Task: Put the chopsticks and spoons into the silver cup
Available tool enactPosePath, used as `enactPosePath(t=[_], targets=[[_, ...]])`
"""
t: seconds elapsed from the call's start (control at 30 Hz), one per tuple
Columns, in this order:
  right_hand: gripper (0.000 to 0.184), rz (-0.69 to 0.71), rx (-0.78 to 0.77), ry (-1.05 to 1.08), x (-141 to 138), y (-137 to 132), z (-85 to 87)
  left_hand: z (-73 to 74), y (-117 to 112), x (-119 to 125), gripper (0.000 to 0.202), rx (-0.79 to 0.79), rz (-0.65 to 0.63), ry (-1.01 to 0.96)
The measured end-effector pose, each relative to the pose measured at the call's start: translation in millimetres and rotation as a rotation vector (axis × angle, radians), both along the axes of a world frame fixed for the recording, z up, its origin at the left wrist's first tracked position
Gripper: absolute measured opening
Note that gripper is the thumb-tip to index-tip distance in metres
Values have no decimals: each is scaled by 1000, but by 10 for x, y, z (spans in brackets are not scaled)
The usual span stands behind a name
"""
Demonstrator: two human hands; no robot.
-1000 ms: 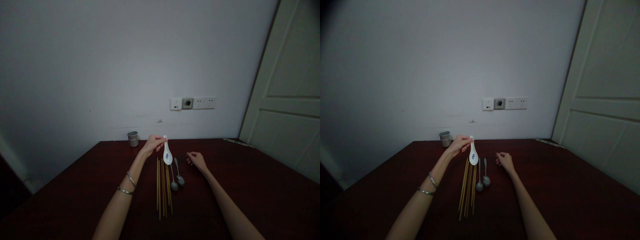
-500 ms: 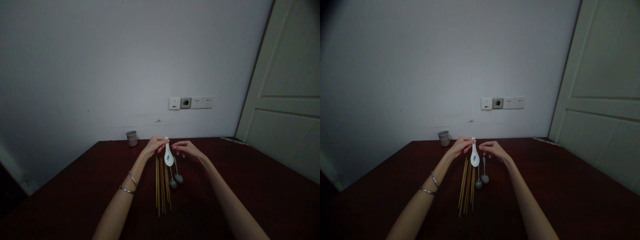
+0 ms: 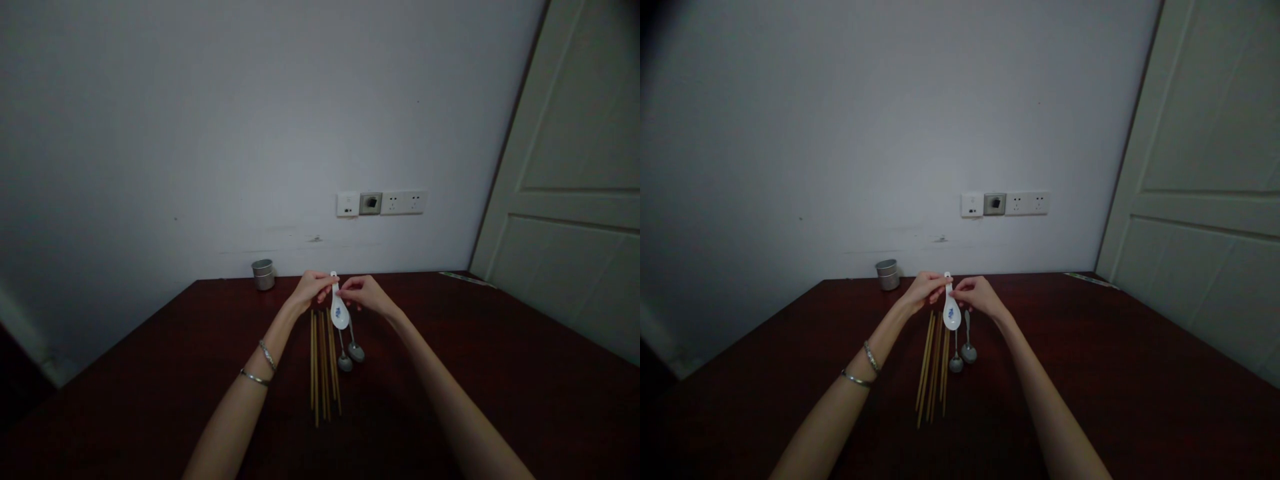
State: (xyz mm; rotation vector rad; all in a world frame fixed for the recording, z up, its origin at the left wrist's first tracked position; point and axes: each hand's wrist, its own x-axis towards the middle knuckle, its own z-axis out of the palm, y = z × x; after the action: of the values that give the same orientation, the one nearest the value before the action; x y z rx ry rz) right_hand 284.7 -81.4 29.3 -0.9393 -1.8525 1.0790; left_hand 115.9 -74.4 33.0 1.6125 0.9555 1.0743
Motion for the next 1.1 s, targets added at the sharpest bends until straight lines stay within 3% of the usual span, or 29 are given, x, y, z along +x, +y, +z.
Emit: enactPosePath(t=[0.37,0.5,0.67,0.83,1.1], targets=[[28,28,-9,-48,27,48,-65,1,-36,50,30,-58,10,19],[26,-54,-34,-66,165,128,-117,-33,32,-39,31,-66,44,-31],[20,-204,-153,-108,390,260,-313,-305,267,-323,32,-113,220,-108],[15,-255,-337,-169,513,327,-552,-596,390,-625,28,-339,401,-163],[9,-255,-444,-204,514,365,-732,-825,401,-803,23,-461,480,-251]])
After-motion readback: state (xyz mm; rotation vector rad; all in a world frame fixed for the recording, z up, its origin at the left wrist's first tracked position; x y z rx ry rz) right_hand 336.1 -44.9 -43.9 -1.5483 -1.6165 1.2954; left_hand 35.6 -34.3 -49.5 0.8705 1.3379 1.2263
